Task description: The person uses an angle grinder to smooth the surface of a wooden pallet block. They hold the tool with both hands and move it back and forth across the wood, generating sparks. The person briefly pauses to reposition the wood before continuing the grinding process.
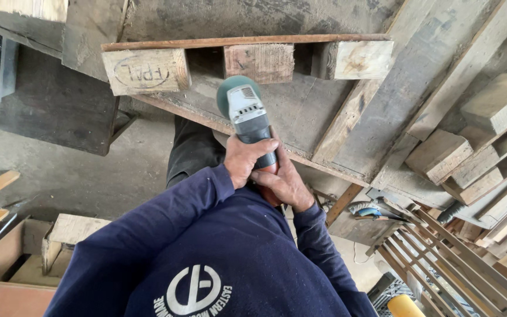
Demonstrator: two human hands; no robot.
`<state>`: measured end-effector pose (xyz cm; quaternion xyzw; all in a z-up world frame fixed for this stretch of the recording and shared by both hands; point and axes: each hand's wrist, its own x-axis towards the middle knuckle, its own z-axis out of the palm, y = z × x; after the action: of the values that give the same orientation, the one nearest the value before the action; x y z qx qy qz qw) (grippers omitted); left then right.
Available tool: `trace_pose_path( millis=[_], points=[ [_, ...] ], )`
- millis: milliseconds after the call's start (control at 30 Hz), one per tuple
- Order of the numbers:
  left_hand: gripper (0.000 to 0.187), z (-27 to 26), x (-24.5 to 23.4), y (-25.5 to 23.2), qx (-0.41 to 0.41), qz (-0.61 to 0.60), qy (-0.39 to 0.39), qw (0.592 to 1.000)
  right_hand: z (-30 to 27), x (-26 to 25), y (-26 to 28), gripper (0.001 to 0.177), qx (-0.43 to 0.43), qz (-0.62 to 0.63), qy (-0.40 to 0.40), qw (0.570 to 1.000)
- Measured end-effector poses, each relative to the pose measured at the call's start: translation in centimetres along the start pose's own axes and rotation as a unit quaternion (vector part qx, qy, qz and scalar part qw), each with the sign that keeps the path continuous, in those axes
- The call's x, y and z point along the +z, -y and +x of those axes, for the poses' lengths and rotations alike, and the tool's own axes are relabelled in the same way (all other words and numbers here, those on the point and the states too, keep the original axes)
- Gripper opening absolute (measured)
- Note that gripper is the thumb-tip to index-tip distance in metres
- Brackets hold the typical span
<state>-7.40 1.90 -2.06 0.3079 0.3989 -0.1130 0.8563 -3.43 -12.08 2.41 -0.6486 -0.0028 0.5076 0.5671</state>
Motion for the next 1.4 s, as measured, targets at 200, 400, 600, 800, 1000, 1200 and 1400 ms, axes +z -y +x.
trace_pose_path(
  millis=[200,400,600,800,1000,1200,1400],
  points=[
    [0.027,0.6,0.7,-0.5,0.016,0.021,0.002,1.0,0.5,-0.6,-0.1,0.107,0.012,0.037,-0.004,0.999],
    [0.031,1.8,2.6,-0.2,0.0,0.037,0.015,0.999,0.1,-2.0,0.0,0.106,0.0,0.069,-0.032,0.997],
    [0.032,2.4,3.7,0.2,-0.017,0.054,0.006,0.998,-0.3,-3.2,-0.5,0.107,0.003,0.086,-0.044,0.995],
    [0.033,3.0,4.9,0.5,-0.015,0.075,0.035,0.996,-0.8,-3.9,-0.7,0.103,-0.007,0.083,-0.08,0.993],
    [0.034,2.9,5.3,-0.3,-0.044,0.075,0.017,0.996,-1.0,-3.0,0.7,0.106,0.021,0.136,-0.09,0.986],
    [0.034,2.2,2.8,-2.3,-0.025,0.081,0.021,0.996,0.3,-0.2,1.1,0.105,0.011,0.113,-0.084,0.99],
    [0.03,1.5,0.4,-3.4,-0.024,0.049,0.017,0.998,1.2,2.1,0.1,0.106,0.017,0.159,-0.075,0.984]
  ],
)
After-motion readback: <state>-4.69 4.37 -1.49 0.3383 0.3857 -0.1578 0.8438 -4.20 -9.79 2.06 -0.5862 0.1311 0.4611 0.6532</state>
